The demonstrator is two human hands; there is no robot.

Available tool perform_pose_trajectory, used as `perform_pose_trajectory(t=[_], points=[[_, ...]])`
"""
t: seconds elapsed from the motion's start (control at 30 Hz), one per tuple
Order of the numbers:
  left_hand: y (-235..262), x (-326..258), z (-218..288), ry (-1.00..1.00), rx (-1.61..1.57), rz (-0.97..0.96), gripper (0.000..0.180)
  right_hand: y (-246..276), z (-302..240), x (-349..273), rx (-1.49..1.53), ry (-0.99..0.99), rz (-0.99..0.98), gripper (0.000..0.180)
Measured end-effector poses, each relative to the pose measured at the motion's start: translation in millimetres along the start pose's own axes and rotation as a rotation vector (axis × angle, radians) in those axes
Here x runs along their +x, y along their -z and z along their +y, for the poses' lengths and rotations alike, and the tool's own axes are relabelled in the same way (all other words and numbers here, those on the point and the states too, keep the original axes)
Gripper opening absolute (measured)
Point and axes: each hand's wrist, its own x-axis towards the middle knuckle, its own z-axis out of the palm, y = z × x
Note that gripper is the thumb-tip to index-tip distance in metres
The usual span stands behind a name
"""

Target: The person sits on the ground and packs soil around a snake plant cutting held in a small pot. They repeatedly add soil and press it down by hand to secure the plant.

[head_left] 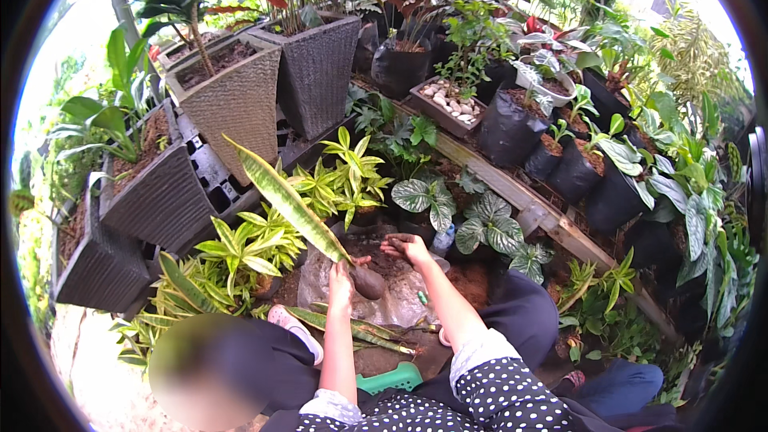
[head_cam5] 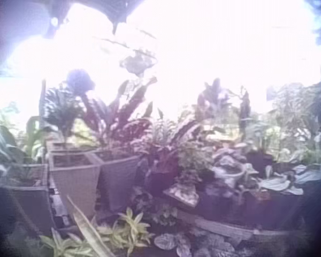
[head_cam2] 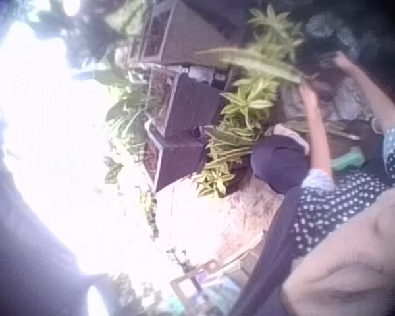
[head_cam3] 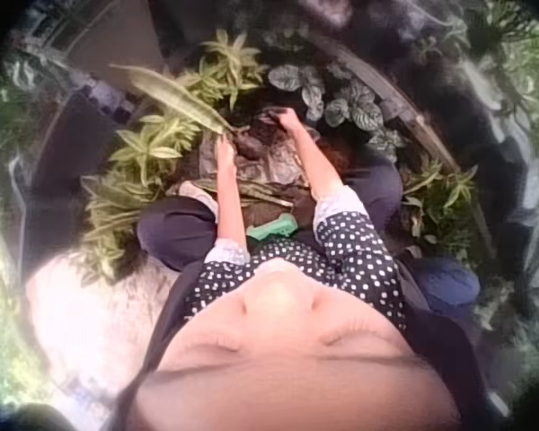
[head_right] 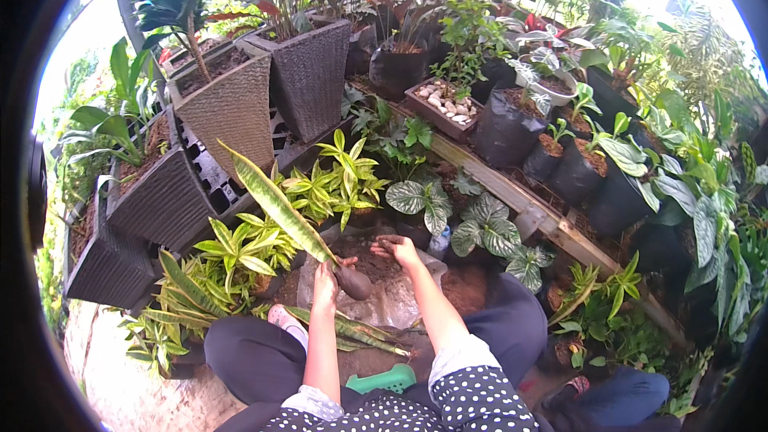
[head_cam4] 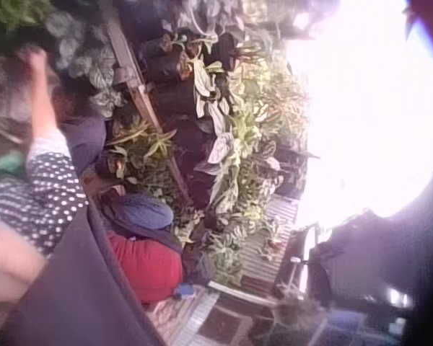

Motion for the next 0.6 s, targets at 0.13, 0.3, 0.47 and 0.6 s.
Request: perform_pose_trajectory(t=[0.13, 0.3, 0.47, 0.6], points=[[-13, -28, 41, -0.072, 0.035, -0.040, 0.030, -20, -40, -24, 0.140, -0.011, -0.058, 0.035], [-24, -58, 90, -0.076, 0.009, -0.106, 0.030, -22, -85, -35, 0.224, -0.053, -0.094, 0.031], [-21, -70, 143, 0.172, -0.065, -0.152, 0.029, -66, -124, -76, -0.001, 0.007, -0.037, 0.020], [-33, -63, 175, 0.199, -0.101, -0.246, 0.039, -80, -149, -99, 0.035, 0.090, -0.117, 0.026]])
